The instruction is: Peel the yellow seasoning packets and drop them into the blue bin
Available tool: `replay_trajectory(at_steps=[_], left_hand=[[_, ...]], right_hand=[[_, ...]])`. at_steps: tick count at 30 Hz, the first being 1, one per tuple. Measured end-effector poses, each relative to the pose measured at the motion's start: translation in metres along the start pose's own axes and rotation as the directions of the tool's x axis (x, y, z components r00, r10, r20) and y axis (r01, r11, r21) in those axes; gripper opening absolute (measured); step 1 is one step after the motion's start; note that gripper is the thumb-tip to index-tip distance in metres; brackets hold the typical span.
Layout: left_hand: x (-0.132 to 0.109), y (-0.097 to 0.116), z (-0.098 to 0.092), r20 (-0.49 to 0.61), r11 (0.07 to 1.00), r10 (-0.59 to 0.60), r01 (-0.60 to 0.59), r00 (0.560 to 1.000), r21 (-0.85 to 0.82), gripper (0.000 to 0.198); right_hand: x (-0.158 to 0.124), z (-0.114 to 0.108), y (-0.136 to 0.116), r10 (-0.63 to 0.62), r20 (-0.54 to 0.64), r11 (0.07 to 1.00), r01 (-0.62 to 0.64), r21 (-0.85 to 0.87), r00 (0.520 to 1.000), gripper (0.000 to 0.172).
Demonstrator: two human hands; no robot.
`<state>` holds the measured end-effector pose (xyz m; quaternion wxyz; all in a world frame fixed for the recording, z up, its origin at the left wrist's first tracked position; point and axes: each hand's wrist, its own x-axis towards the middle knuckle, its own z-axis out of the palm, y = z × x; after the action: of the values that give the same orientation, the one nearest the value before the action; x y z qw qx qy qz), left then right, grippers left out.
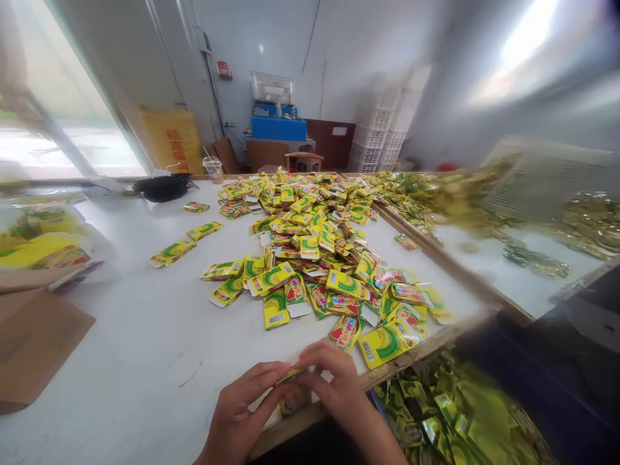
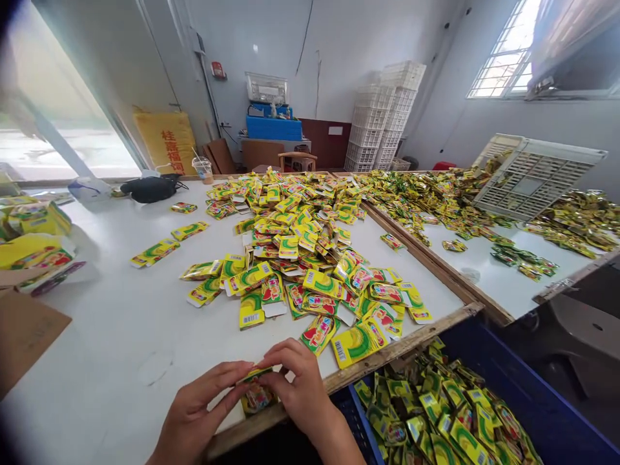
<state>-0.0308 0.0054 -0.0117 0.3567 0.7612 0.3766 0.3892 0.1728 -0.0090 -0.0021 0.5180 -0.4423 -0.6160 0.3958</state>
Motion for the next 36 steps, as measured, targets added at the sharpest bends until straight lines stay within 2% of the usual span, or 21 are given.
replay_trajectory(at_steps=[4,7,9,11,13,15,17,18,19,21,22,23,25,27,28,29,31,32,33,35,36], left_hand=[[-0.007,0.002,0.001,-0.008,0.999,0.046,-0.046,0.999,-0.020,0.036],[0.010,0.009,0.004,0.049,0.998,-0.023,0.026,0.999,-0.049,0.024],[0.037,0.015,0.017,0.064,0.993,-0.109,0.105,0.992,0.054,0.023],[0.069,0.020,0.042,0.065,0.968,-0.151,0.134,0.986,0.210,0.031],[0.098,0.025,0.074,0.108,0.950,-0.142,0.105,0.984,0.295,0.038],[0.119,0.027,0.101,0.154,0.937,-0.126,0.067,0.980,0.342,0.056],[0.127,0.026,0.115,0.201,0.921,-0.118,0.031,0.973,0.389,0.069],[0.126,0.024,0.114,0.225,0.913,-0.116,0.015,0.967,0.407,0.070],[0.123,0.022,0.110,0.246,0.906,-0.117,0.002,0.962,0.424,0.070],[0.111,0.018,0.089,0.291,0.895,-0.114,-0.030,0.950,0.446,0.071],[0.103,0.017,0.076,0.315,0.887,-0.087,-0.070,0.945,0.457,0.074],[0.094,0.017,0.063,0.339,0.874,-0.039,-0.132,0.940,0.468,0.077],[0.077,0.021,0.039,0.377,0.827,0.106,-0.292,0.920,0.481,0.083],[0.062,0.025,0.020,0.367,0.767,0.246,-0.412,0.897,0.492,0.081],[0.056,0.027,0.014,0.319,0.756,0.283,-0.415,0.905,0.507,0.076],[0.050,0.027,0.008,0.225,0.766,0.293,-0.369,0.929,0.526,0.069],[0.039,0.022,0.000,-0.077,0.864,0.192,-0.131,0.978,0.487,0.053],[0.034,0.017,-0.002,-0.222,0.924,0.070,0.021,0.973,0.382,0.047],[0.030,0.012,-0.003,-0.312,0.961,-0.078,0.155,0.947,0.229,0.044],[0.021,0.002,-0.001,-0.332,0.943,-0.330,0.323,0.884,-0.078,0.050],[0.017,-0.002,0.001,-0.304,0.915,-0.400,0.358,0.864,-0.186,0.053]], right_hand=[[-0.012,0.013,0.003,-0.078,-0.063,0.997,0.078,-0.002,0.995,0.016],[-0.018,-0.001,-0.003,-0.039,-0.151,0.998,0.044,0.033,0.988,0.013],[-0.030,-0.037,-0.009,0.056,-0.291,0.998,-0.042,0.053,0.955,0.009],[-0.055,-0.094,-0.014,0.194,-0.414,0.979,-0.200,0.029,0.889,0.013],[-0.089,-0.156,-0.017,0.313,-0.500,0.899,-0.422,-0.118,0.808,0.017],[-0.122,-0.205,-0.019,0.267,-0.664,0.742,-0.588,-0.320,0.698,0.015],[-0.143,-0.225,-0.019,0.206,-0.754,0.654,-0.661,-0.368,0.624,0.017],[-0.146,-0.223,-0.018,0.216,-0.754,0.668,-0.658,-0.349,0.620,0.020],[-0.142,-0.213,-0.017,0.246,-0.724,0.706,-0.631,-0.322,0.645,0.022],[-0.120,-0.177,-0.016,0.274,-0.596,0.804,-0.520,-0.288,0.755,0.024],[-0.102,-0.154,-0.015,0.248,-0.519,0.848,-0.443,-0.292,0.818,0.023],[-0.082,-0.131,-0.013,0.204,-0.441,0.883,-0.359,-0.303,0.874,0.023],[-0.042,-0.087,-0.011,0.111,-0.287,0.933,-0.199,-0.300,0.951,0.030],[-0.010,-0.049,-0.009,0.077,-0.107,0.971,-0.098,-0.216,0.991,0.039],[0.002,-0.033,-0.007,0.086,-0.032,0.986,-0.089,-0.138,0.996,0.038],[0.009,-0.019,-0.004,0.110,0.013,0.993,-0.109,-0.048,0.994,0.035],[0.015,0.004,0.001,0.184,0.018,0.975,-0.185,0.121,0.983,0.029],[0.014,0.013,0.004,0.219,-0.009,0.959,-0.213,0.188,0.976,0.031],[0.012,0.020,0.007,0.245,-0.034,0.942,-0.229,0.246,0.969,0.033],[0.007,0.030,0.010,0.252,-0.023,0.916,-0.231,0.328,0.967,0.033],[0.004,0.032,0.011,0.245,-0.012,0.908,-0.225,0.352,0.970,0.032]])
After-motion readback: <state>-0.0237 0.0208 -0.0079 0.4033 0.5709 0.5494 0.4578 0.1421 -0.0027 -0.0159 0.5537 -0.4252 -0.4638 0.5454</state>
